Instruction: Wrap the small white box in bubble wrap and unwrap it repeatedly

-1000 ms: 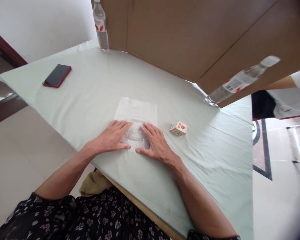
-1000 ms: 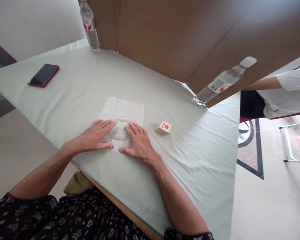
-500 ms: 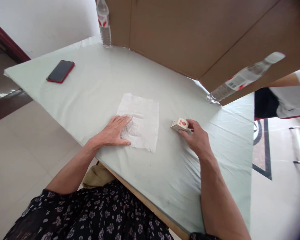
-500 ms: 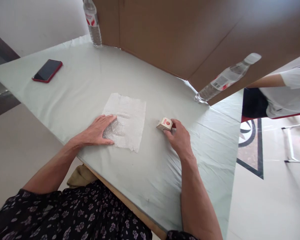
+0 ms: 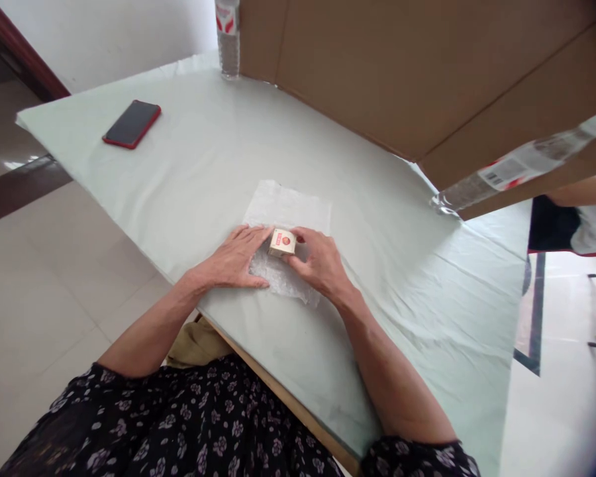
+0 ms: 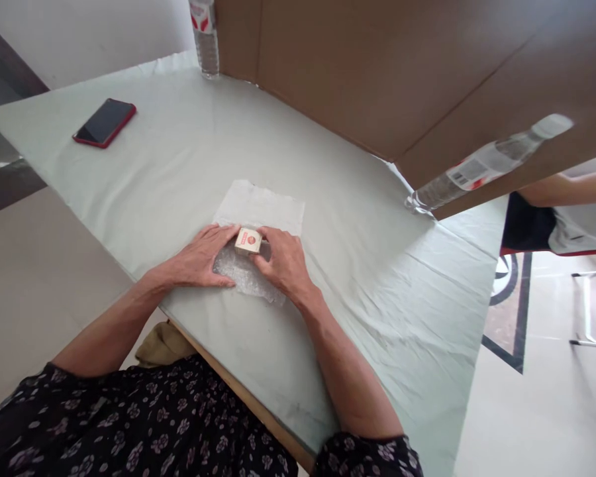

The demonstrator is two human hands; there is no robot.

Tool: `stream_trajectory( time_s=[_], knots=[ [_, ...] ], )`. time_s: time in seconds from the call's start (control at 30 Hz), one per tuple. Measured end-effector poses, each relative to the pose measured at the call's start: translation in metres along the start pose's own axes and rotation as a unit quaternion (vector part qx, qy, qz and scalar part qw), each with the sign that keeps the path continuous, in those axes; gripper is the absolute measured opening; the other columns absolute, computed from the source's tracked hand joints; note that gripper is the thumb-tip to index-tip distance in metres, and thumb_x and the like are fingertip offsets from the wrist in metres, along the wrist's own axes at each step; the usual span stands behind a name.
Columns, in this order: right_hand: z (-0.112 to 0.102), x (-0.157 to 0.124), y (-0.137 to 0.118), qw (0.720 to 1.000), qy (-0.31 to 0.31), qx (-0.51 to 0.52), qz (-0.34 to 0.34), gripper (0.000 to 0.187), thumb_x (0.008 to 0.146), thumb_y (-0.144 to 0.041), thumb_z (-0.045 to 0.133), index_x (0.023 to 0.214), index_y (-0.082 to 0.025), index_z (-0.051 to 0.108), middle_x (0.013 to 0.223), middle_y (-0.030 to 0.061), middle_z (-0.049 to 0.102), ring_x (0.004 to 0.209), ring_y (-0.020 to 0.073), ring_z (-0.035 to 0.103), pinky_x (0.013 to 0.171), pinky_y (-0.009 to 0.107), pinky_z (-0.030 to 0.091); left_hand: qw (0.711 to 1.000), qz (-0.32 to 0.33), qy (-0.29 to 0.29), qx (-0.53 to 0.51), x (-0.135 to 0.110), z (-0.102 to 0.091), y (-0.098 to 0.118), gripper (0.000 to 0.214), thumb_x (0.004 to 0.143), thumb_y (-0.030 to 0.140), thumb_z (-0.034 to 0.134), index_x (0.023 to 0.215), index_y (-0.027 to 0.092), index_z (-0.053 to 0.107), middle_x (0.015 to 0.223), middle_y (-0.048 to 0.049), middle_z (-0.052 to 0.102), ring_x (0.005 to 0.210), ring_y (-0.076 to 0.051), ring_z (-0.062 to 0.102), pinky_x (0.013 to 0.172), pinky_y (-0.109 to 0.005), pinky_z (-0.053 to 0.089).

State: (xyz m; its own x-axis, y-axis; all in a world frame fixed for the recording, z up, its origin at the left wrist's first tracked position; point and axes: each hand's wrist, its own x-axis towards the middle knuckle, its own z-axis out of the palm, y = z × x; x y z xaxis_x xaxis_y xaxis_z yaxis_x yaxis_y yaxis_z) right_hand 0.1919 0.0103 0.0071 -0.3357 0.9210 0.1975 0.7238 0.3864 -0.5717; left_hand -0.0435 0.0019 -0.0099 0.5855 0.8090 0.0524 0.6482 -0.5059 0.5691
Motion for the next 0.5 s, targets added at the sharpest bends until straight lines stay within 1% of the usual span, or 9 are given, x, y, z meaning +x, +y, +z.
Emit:
stream_trajectory(
  time_s=[0.07, 0.13, 0.3, 0.5],
  knots=[
    [0.009, 0.002, 0.005, 1.0, -0.023, -0.017, 0.012, 0.045, 0.081, -0.032, 0.067, 0.124, -0.022, 0.062, 0.119, 0.0112, 0.073, 0.107, 0.0318, 0.066, 0.096, 0.051, 0.048, 1.0, 0.001, 0.005, -0.006, 0.0, 0.001, -0.001, 0.113, 0.071, 0.053, 0.079, 0.161, 0.019, 0.019, 0.164, -0.0181, 0.036, 0.152, -0.039, 0.032, 0.126, -0.057, 0.019],
    [0.011, 0.002, 0.008, 0.999, -0.032, -0.025, 0.01, 0.048, 0.082, -0.033, 0.067, 0.128, -0.022, 0.061, 0.123, 0.0119, 0.072, 0.108, 0.0319, 0.065, 0.097, 0.051, 0.048, 1.0, 0.001, 0.007, -0.008, 0.0, 0.001, -0.001, 0.112, 0.072, 0.052, 0.078, 0.161, 0.018, 0.019, 0.164, -0.0182, 0.036, 0.152, -0.038, 0.032, 0.126, -0.057, 0.018],
    [0.003, 0.005, 0.009, 0.998, -0.049, -0.029, -0.017, 0.047, 0.082, -0.03, 0.066, 0.128, -0.023, 0.062, 0.125, 0.0112, 0.072, 0.108, 0.0316, 0.065, 0.095, 0.049, 0.05, 1.0, 0.001, 0.007, -0.007, -0.001, -0.001, -0.001, 0.112, 0.071, 0.053, 0.079, 0.16, 0.018, 0.021, 0.163, -0.0185, 0.037, 0.151, -0.038, 0.033, 0.127, -0.057, 0.019],
    [-0.003, 0.011, 0.006, 0.997, -0.062, -0.041, -0.025, 0.045, 0.081, -0.03, 0.066, 0.125, -0.021, 0.063, 0.122, 0.0109, 0.072, 0.105, 0.0297, 0.067, 0.092, 0.045, 0.052, 1.0, 0.001, 0.007, -0.017, -0.002, -0.004, 0.001, 0.11, 0.072, 0.053, 0.078, 0.16, 0.018, 0.022, 0.163, -0.0173, 0.038, 0.151, -0.039, 0.033, 0.127, -0.057, 0.018]
  ],
)
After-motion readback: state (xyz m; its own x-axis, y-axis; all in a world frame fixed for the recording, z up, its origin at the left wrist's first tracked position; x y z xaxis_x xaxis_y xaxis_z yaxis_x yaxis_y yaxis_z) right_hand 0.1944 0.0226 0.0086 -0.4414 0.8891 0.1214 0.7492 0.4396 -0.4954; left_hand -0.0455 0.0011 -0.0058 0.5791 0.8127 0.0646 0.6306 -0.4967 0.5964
